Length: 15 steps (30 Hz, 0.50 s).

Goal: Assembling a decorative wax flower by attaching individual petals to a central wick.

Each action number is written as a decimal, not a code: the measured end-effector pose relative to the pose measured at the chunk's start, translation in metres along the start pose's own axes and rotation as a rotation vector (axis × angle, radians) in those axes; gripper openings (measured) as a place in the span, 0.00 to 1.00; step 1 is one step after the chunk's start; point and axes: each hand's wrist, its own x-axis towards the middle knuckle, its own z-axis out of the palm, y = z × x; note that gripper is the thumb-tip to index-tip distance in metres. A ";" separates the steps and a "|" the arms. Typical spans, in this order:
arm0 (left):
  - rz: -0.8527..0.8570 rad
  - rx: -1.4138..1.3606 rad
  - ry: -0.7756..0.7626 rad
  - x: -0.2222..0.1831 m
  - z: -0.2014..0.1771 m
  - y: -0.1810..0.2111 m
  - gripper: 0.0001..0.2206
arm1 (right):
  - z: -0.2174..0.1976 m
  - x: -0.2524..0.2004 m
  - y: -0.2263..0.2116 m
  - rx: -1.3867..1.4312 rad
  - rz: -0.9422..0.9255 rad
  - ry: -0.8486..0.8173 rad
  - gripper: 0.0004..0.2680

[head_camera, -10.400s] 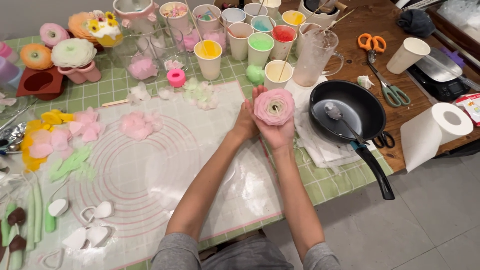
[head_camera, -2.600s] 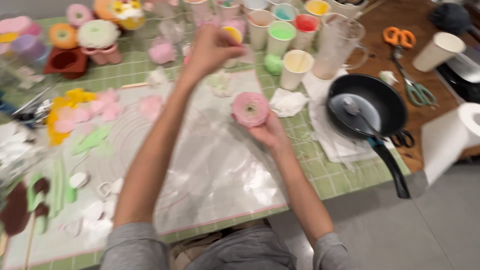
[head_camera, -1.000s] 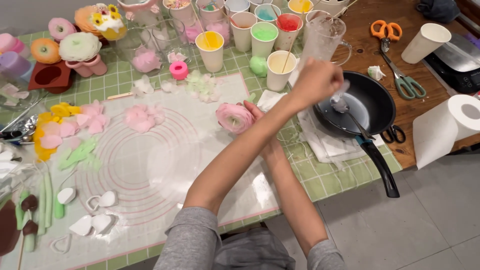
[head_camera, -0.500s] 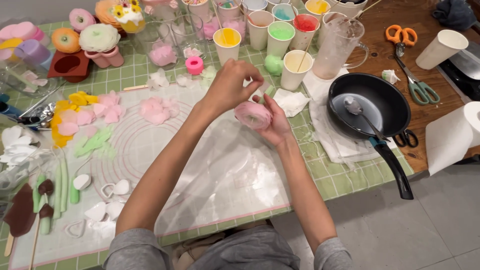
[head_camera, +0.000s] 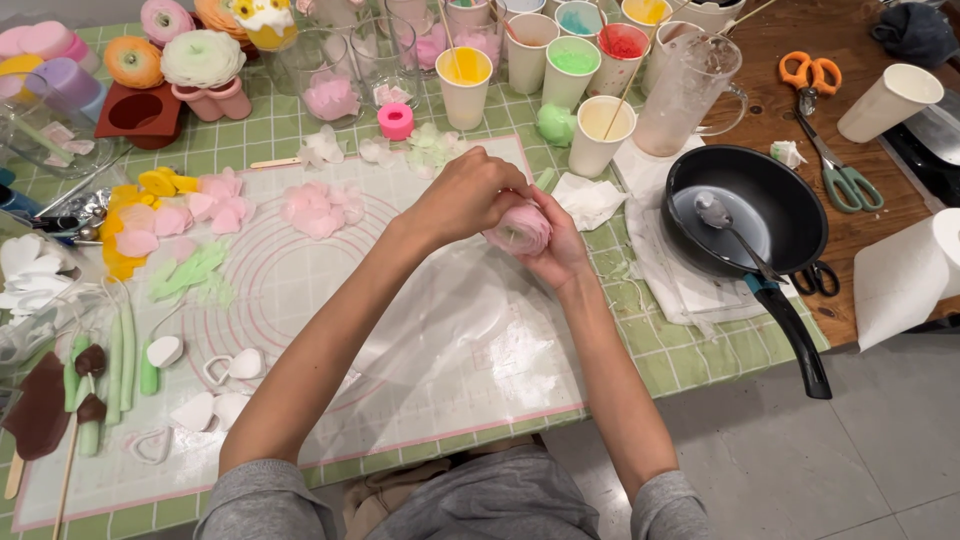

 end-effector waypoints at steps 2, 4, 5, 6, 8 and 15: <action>-0.018 -0.017 -0.015 0.000 -0.001 0.000 0.08 | 0.002 -0.001 0.000 -0.003 0.006 0.013 0.13; -0.035 -0.035 -0.032 0.001 -0.001 0.000 0.09 | 0.003 -0.001 0.000 -0.006 0.011 0.026 0.13; -0.052 -0.047 -0.050 0.000 -0.001 0.000 0.09 | 0.003 -0.001 0.001 -0.016 0.017 0.037 0.13; -0.069 -0.059 -0.067 0.000 -0.001 0.000 0.10 | 0.003 -0.001 0.001 -0.028 0.024 0.047 0.13; -0.077 -0.060 -0.074 0.000 -0.001 0.000 0.10 | -0.001 0.000 0.002 -0.019 0.031 0.048 0.13; -0.088 -0.111 -0.086 -0.001 -0.001 -0.002 0.09 | -0.019 0.007 0.004 0.001 0.040 0.002 0.12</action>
